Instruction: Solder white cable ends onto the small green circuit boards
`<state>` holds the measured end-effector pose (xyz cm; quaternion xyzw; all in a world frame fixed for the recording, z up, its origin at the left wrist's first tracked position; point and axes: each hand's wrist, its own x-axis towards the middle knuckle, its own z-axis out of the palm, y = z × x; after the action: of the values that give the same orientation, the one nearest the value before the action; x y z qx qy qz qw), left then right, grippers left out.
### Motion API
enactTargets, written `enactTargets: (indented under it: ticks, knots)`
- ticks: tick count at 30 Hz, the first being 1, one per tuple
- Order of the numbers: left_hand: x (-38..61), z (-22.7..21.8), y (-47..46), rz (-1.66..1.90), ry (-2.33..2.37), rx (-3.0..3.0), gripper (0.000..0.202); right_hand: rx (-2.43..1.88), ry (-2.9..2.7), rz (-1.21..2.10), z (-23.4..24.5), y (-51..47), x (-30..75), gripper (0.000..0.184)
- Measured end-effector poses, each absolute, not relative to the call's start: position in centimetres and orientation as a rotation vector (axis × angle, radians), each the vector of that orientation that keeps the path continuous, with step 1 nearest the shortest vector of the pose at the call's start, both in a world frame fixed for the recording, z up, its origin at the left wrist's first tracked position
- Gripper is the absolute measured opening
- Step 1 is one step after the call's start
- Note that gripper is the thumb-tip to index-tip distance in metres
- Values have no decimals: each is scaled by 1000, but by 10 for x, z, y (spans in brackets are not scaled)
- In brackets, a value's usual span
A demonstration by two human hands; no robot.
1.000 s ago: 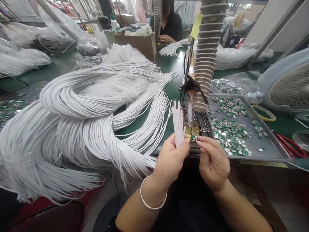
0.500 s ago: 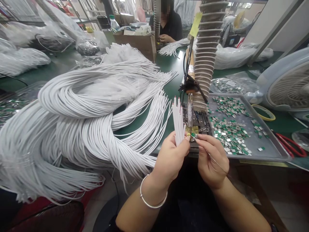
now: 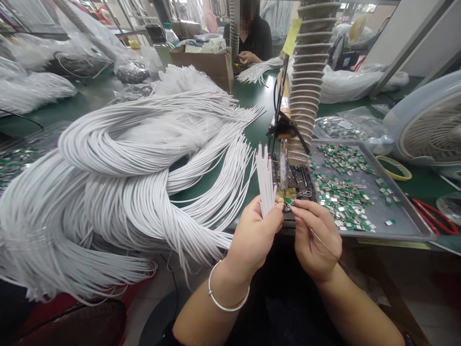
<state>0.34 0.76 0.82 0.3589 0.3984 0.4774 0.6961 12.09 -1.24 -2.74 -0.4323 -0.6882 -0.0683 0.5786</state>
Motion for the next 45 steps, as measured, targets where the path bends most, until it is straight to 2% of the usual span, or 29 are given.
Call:
enactTargets:
  ticks: [45]
  knots:
    - [3, 3, 6, 1036, 939, 807, 9, -1040, -1622, -150, -26, -15, 121, 27]
